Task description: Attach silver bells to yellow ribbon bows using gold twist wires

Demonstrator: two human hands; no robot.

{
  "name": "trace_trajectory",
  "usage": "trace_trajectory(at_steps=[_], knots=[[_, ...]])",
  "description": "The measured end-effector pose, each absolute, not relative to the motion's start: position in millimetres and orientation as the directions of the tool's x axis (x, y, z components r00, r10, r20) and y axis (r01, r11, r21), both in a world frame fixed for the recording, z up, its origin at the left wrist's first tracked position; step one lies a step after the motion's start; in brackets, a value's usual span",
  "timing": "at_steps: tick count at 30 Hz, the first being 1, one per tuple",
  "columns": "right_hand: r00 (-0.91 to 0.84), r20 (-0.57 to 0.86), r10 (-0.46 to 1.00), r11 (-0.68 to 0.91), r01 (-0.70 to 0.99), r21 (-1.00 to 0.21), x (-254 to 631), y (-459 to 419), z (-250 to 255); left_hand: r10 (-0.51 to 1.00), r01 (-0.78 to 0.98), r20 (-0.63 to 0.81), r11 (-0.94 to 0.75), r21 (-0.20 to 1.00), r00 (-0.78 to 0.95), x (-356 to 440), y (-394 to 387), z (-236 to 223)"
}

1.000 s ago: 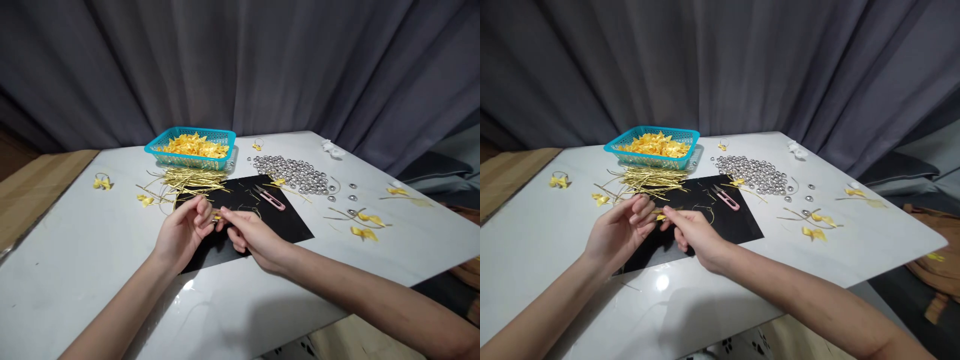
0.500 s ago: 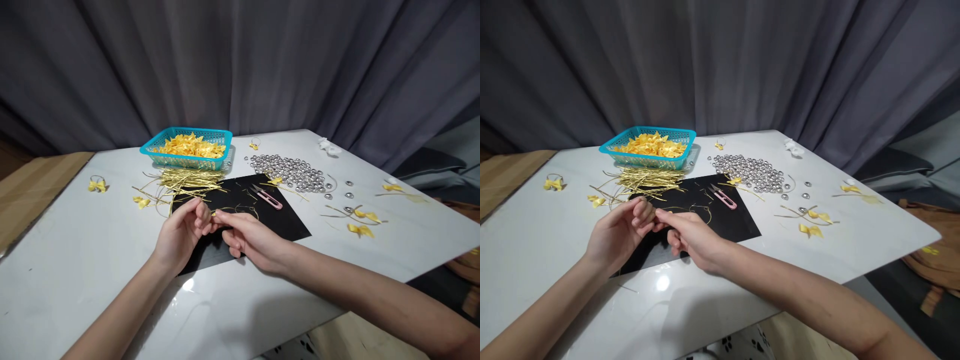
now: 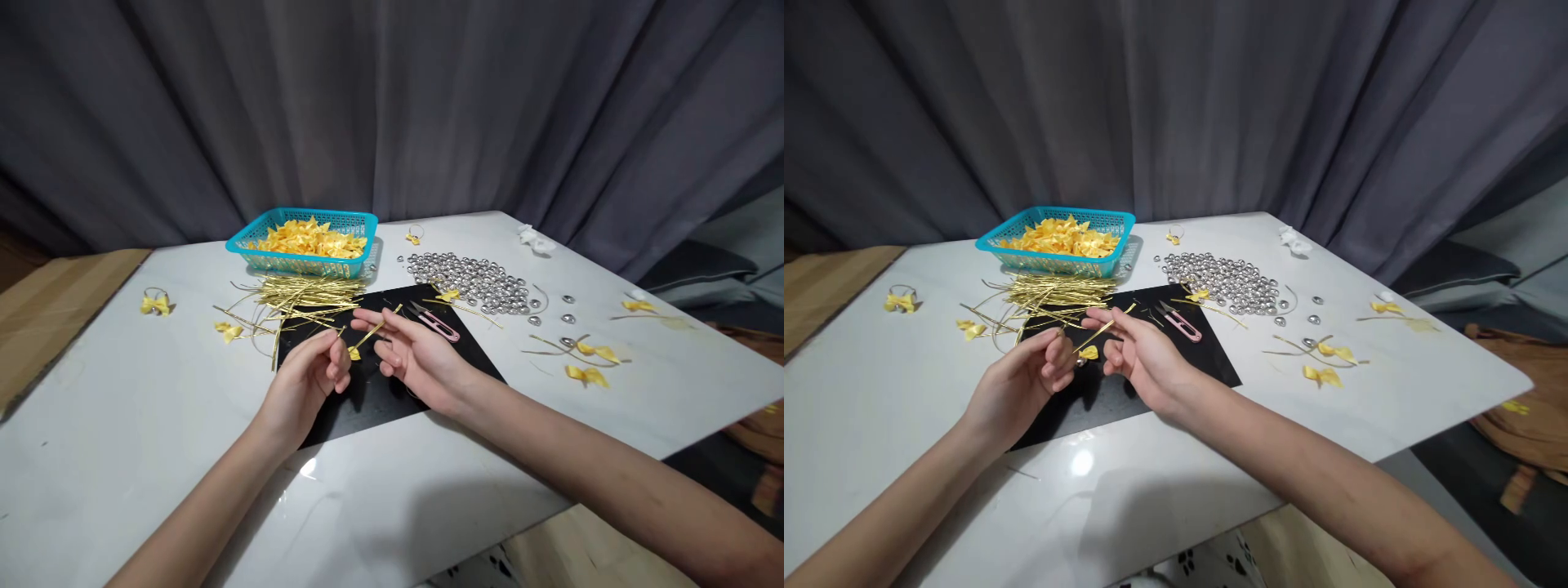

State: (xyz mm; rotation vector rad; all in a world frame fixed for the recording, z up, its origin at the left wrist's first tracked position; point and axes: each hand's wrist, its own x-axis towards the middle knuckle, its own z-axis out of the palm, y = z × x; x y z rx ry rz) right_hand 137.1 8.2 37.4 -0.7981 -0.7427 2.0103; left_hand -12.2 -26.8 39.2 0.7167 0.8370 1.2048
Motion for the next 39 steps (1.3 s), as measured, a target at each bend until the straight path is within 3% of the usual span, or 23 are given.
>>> trace_trajectory(at_steps=[9, 15, 21, 33, 39], knots=[[-0.536, -0.175, 0.826, -0.512, -0.583, -0.63, 143.7, 18.7, 43.3, 0.971, -0.675, -0.201, 0.234, 0.7, 0.128, -14.9, -25.2, 44.2], [-0.521, -0.094, 0.848, -0.391, -0.496, -0.775, 145.4, 17.7, 44.3, 0.969, -0.66, -0.201, 0.247, 0.709, 0.147, -15.0, -24.5, 46.2], [-0.586, -0.004, 0.81, -0.38, -0.52, -0.765, 148.5, 18.5, 42.5, 0.969, -0.675, -0.193, 0.247, 0.695, 0.155, -14.9, -25.0, 49.8], [-0.561, -0.041, 0.826, -0.327, -0.42, -0.847, 150.1, 18.6, 43.1, 0.966, -0.692, -0.21, 0.256, 0.675, 0.152, -17.4, -24.8, 51.6], [-0.543, -0.041, 0.839, -0.305, -0.406, -0.861, 148.3, 23.7, 43.3, 0.956, -0.612, -0.209, 0.292, 0.735, 0.206, -18.9, -24.4, 49.5]])
